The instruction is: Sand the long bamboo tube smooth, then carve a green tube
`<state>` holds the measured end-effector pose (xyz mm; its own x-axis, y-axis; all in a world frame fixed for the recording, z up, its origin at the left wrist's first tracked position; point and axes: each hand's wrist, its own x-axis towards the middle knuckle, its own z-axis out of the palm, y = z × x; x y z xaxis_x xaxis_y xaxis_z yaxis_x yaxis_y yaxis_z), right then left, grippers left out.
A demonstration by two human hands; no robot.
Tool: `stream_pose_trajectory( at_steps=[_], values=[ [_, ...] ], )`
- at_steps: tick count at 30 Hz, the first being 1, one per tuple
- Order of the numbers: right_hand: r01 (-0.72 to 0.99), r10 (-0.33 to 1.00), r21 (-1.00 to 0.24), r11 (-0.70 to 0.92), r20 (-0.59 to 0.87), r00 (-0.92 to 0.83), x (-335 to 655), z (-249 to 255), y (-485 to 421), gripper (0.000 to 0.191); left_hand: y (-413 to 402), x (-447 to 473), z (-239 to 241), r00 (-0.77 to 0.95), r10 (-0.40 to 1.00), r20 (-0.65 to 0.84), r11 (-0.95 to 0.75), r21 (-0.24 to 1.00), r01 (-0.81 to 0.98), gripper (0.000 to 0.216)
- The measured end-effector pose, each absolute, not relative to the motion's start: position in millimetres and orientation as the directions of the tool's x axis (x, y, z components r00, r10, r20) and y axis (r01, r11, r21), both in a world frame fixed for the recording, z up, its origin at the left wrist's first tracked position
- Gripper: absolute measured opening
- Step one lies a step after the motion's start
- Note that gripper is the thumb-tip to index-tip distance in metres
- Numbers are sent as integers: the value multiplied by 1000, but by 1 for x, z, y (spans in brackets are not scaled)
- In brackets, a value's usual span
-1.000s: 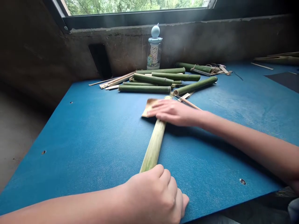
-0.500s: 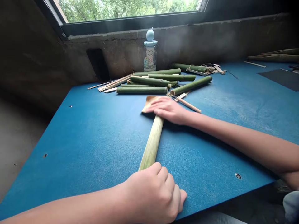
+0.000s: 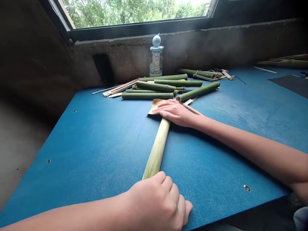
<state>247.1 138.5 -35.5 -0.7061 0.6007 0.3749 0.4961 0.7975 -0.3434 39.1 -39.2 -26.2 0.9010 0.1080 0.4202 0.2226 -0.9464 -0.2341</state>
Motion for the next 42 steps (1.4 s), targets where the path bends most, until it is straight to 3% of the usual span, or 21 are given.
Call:
stream_pose_trajectory(
  at_steps=[6,9,11,14,16,20,24,26,30,33,39,42],
  values=[
    [184,323,-349,919,400,-858,190,-28,45,37,-40,38,-28,905,98,414,-943,-251,217,30],
    [104,246,-337,936,412,-877,193,-31,53,38,-39,38,-27,908,106,405,-945,-245,219,31],
    [184,321,-340,922,409,-854,208,-35,82,37,-39,39,-26,904,124,409,-945,-228,233,33],
    [491,604,-354,796,416,-679,228,-38,116,37,-38,40,-25,902,124,413,-946,-227,234,35],
    [570,668,-349,744,414,-618,226,-35,111,36,-38,40,-25,902,112,417,-947,-231,225,35],
    [300,427,-342,890,398,-812,193,-29,56,35,-38,39,-26,907,97,411,-944,-250,214,34],
    [74,203,-290,954,444,-873,190,-33,55,36,-38,39,-25,909,100,404,-943,-252,216,33],
    [137,262,-290,947,452,-853,210,-38,90,36,-38,39,-24,906,110,409,-946,-237,222,35],
    [465,572,-333,820,503,-648,249,-45,153,38,-37,40,-24,908,101,407,-950,-232,209,35],
    [518,617,-341,785,510,-599,241,-42,139,36,-37,40,-25,899,108,425,-948,-228,222,35],
    [115,261,-316,942,471,-843,183,-33,43,35,-38,39,-28,899,102,427,-937,-263,231,32],
    [54,183,-283,958,455,-872,192,-34,62,34,-38,40,-26,898,118,423,-935,-256,244,34]
  ],
)
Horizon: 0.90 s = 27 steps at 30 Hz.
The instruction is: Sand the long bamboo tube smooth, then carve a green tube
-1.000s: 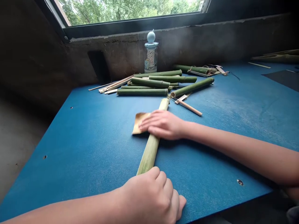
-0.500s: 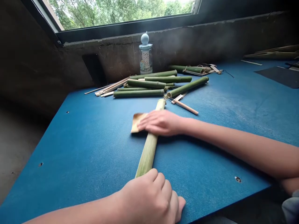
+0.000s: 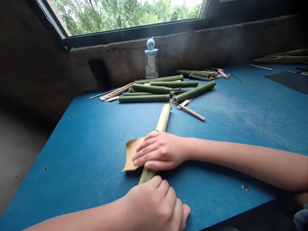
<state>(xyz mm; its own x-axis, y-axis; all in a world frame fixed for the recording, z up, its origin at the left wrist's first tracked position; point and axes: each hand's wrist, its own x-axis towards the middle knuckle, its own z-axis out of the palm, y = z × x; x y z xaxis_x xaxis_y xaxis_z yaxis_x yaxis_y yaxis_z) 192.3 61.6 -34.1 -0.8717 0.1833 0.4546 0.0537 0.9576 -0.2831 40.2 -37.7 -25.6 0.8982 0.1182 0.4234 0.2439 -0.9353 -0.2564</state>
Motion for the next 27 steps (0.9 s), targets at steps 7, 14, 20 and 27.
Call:
stream_pose_trajectory(
  at_steps=[7,14,20,27],
  values=[
    [629,665,-269,729,495,-559,238,-40,129,38,-36,41,-23,895,112,433,-942,-240,234,38],
    [155,267,-257,954,495,-826,191,-34,45,37,-39,39,-28,890,144,432,-936,-234,265,33],
    [301,382,-240,923,468,-797,239,-40,119,38,-37,41,-26,892,126,434,-943,-226,243,37],
    [540,619,-314,781,508,-599,219,-36,87,36,-36,40,-32,882,123,456,-936,-243,256,38]
  ],
)
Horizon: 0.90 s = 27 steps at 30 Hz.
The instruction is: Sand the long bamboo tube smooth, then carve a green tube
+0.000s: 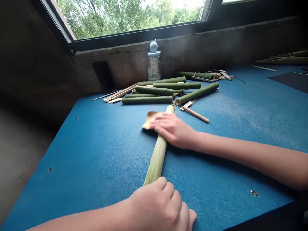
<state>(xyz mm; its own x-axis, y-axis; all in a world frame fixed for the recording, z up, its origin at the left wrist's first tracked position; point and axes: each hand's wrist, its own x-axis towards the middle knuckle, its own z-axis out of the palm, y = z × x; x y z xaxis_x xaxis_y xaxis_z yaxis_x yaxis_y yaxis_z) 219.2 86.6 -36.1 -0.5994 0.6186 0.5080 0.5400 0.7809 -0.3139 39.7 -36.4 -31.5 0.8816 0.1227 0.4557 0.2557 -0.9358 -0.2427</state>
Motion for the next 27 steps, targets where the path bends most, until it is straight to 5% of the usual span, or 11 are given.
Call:
stream_pose_trajectory(
  at_steps=[6,14,23,27],
  values=[
    [86,222,-312,946,432,-874,201,-31,57,37,-36,41,-35,860,125,494,-930,-243,275,36],
    [495,598,-335,802,433,-675,249,-35,136,41,-38,40,-29,884,128,450,-929,-258,266,40],
    [46,173,-274,961,460,-871,195,-36,47,37,-39,39,-35,877,127,463,-924,-265,274,33],
    [239,351,-302,923,402,-846,230,-33,101,37,-39,39,-32,871,143,471,-936,-223,274,37]
  ],
)
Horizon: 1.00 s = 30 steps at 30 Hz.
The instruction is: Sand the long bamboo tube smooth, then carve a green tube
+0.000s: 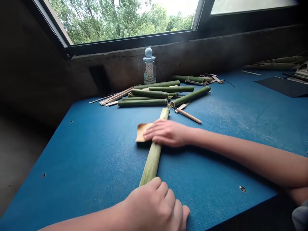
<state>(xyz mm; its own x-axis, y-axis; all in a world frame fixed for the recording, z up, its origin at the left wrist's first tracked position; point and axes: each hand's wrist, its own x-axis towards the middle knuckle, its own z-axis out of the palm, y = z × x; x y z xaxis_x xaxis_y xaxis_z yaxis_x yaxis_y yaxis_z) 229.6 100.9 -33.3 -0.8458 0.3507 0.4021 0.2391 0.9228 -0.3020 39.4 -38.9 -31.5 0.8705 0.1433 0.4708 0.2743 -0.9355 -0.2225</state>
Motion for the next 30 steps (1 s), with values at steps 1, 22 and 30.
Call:
stream_pose_trajectory(
  at_steps=[1,22,30],
  values=[
    [329,436,-311,892,392,-810,239,-32,113,38,-39,40,-31,869,145,472,-935,-222,277,37],
    [537,604,-281,795,441,-664,257,-32,130,41,-37,41,-31,854,135,502,-926,-244,290,38],
    [52,195,-329,943,417,-888,207,-26,60,36,-38,40,-39,847,154,508,-926,-226,304,36]
  ],
)
